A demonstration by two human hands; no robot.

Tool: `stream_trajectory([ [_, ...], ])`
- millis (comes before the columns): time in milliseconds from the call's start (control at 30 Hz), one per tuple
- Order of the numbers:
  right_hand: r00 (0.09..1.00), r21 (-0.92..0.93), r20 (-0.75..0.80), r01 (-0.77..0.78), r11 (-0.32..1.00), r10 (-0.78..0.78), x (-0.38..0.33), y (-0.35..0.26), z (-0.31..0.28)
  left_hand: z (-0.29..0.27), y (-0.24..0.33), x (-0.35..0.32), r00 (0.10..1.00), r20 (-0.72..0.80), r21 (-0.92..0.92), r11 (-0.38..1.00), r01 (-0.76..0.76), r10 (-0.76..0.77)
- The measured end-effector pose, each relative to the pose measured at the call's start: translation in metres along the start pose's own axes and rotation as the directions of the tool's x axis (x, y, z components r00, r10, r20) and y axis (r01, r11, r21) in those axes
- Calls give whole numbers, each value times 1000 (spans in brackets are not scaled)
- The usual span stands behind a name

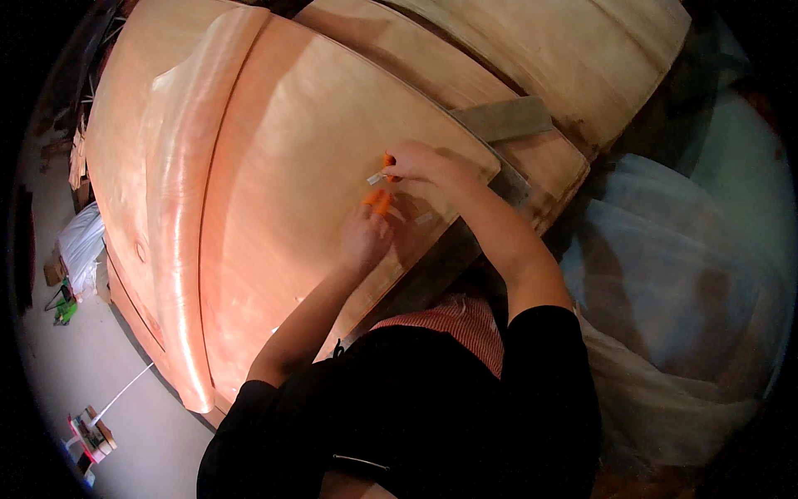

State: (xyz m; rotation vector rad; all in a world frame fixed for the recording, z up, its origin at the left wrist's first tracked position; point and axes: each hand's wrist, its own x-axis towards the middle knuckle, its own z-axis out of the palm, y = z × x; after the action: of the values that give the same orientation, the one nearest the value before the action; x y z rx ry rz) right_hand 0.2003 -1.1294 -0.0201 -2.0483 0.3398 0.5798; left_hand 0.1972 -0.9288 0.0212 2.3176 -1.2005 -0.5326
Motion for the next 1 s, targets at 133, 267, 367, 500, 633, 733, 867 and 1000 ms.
stream_trajectory([
  [133, 1000, -127, -4, 24, 992, -25, 4, -3, 0, 13, -26, 14, 983, -95, 330, 936, -119, 159],
  [267, 997, -367, -76, -15, 930, -14, 2, -11, 0, 19, -20, 22, 989, -70, 448, 890, -86, 131],
  [367, 988, -480, -131, 11, 877, -83, 2, -10, 1, 24, -12, 27, 999, -50, 419, 908, 5, 18],
  [500, 987, -382, -131, 32, 924, -89, -11, -18, -14, 23, -9, 31, 999, -47, 429, 903, 28, -8],
  [633, 975, -646, -69, 118, 754, -212, 6, -5, -1, 12, -6, 36, 989, 122, 449, 893, 21, -85],
  [733, 977, -787, 63, 175, 591, -206, 28, -10, -16, 10, -7, 41, 986, 152, 422, 906, 3, -74],
  [867, 930, -722, -310, -94, 686, -199, 28, -9, -93, 16, -10, 33, 997, 73, 412, 911, -4, -29],
  [1000, 869, -90, -493, -107, 990, 49, -39, -6, -129, 6, 0, 28, 990, 113, 320, 946, 49, -90],
])
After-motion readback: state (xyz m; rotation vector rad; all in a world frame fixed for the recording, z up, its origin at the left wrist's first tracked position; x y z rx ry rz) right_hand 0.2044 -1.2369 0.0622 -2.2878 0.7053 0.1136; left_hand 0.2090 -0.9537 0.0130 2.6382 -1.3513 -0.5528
